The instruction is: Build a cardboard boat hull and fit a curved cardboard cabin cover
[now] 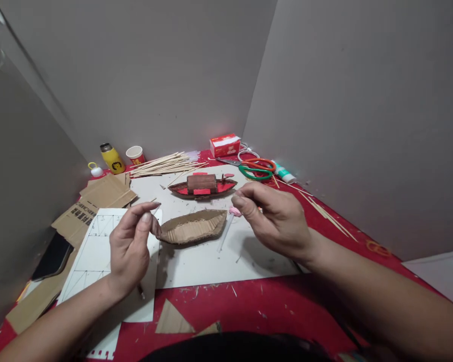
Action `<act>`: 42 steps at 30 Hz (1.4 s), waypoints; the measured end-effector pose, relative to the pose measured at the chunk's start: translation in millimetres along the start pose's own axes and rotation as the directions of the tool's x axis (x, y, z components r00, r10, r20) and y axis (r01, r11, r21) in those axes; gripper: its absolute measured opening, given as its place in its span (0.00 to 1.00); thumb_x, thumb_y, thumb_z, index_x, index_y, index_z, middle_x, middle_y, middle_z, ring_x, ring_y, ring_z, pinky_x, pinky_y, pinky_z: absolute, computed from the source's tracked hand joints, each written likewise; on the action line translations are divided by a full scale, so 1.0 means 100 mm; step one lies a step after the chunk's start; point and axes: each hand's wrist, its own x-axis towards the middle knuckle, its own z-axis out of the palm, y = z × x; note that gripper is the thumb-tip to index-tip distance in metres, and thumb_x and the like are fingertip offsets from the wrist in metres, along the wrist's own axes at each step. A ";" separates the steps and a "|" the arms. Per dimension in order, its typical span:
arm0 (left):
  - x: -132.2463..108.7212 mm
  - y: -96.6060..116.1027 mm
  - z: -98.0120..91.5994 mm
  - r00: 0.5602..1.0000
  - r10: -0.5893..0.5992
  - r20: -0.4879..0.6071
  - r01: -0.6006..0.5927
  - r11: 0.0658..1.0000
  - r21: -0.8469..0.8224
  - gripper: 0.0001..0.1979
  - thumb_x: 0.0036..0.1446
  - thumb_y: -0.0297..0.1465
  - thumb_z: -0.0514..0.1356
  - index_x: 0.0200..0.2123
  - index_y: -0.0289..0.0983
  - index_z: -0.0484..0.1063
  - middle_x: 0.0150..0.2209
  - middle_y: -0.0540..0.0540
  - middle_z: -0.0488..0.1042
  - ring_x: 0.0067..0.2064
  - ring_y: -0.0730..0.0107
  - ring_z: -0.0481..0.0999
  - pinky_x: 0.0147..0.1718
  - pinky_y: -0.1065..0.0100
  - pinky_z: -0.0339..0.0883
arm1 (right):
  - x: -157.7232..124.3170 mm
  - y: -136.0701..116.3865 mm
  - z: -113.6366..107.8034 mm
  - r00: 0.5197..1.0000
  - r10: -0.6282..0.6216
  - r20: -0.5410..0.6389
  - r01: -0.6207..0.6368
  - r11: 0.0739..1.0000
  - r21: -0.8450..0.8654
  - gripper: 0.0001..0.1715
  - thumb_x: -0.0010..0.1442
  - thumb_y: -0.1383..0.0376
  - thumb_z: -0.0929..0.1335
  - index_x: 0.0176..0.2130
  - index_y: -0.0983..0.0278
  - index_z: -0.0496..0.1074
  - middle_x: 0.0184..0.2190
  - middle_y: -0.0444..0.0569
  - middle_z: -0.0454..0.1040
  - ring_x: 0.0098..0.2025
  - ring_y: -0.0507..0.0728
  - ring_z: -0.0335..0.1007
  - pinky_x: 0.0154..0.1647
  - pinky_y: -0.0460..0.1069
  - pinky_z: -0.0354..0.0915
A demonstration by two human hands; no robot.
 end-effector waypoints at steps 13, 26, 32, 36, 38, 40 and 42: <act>-0.30 0.42 0.17 0.903 -0.318 0.290 0.356 0.930 -0.089 0.18 0.63 0.40 0.56 0.51 0.36 0.73 0.15 0.54 0.66 0.18 0.75 0.66 0.21 0.72 0.64 | -0.05 -0.38 -0.20 0.996 0.035 0.085 -0.064 0.929 0.364 0.18 0.66 0.57 0.64 0.27 0.61 0.64 0.21 0.40 0.64 0.23 0.49 0.59 0.24 0.45 0.59; -0.69 0.52 0.17 0.700 -0.535 0.474 0.611 0.791 -0.010 0.13 0.53 0.39 0.66 0.31 0.32 0.80 0.26 0.44 0.79 0.29 0.68 0.77 0.33 0.67 0.71 | -0.24 -0.46 0.13 0.884 -0.430 0.182 0.379 0.889 0.259 0.14 0.63 0.57 0.67 0.39 0.64 0.63 0.33 0.52 0.71 0.36 0.58 0.66 0.36 0.51 0.65; -0.73 0.43 0.07 0.666 -0.579 0.470 0.640 0.768 0.038 0.14 0.49 0.40 0.68 0.25 0.33 0.78 0.20 0.47 0.74 0.22 0.72 0.70 0.25 0.68 0.66 | -0.26 -0.40 0.20 0.852 -0.476 0.220 0.440 0.877 0.192 0.29 0.59 0.46 0.67 0.45 0.67 0.64 0.41 0.59 0.74 0.42 0.62 0.70 0.39 0.55 0.67; -0.70 0.38 0.11 0.784 -0.453 0.423 0.452 0.885 0.111 0.13 0.52 0.38 0.66 0.25 0.33 0.76 0.23 0.48 0.73 0.27 0.72 0.69 0.31 0.69 0.63 | -0.28 -0.34 0.25 0.852 -0.438 0.286 0.413 0.899 0.147 0.34 0.59 0.48 0.68 0.54 0.67 0.62 0.49 0.62 0.71 0.52 0.64 0.68 0.46 0.58 0.67; -0.72 0.35 0.13 0.836 -0.385 0.391 0.358 0.923 0.145 0.14 0.55 0.39 0.63 0.25 0.34 0.74 0.24 0.49 0.71 0.28 0.71 0.67 0.31 0.68 0.62 | -0.30 -0.32 0.29 0.851 -0.418 0.316 0.395 0.908 0.138 0.37 0.59 0.49 0.69 0.58 0.67 0.59 0.53 0.63 0.69 0.56 0.64 0.65 0.50 0.59 0.66; -0.76 0.29 0.14 0.865 -0.349 0.361 0.305 0.936 0.173 0.14 0.59 0.38 0.60 0.25 0.36 0.69 0.23 0.50 0.68 0.27 0.72 0.66 0.30 0.68 0.61 | -0.32 -0.29 0.33 0.848 -0.415 0.329 0.389 0.910 0.145 0.39 0.59 0.49 0.68 0.61 0.66 0.56 0.56 0.63 0.67 0.58 0.64 0.63 0.52 0.59 0.65; -0.82 0.22 0.12 0.898 -0.266 0.350 0.202 0.957 0.211 0.13 0.62 0.36 0.56 0.26 0.37 0.66 0.25 0.50 0.66 0.28 0.72 0.65 0.30 0.69 0.61 | -0.33 -0.27 0.38 0.848 -0.416 0.328 0.383 0.909 0.165 0.41 0.60 0.49 0.68 0.63 0.65 0.53 0.58 0.63 0.66 0.60 0.63 0.61 0.53 0.59 0.64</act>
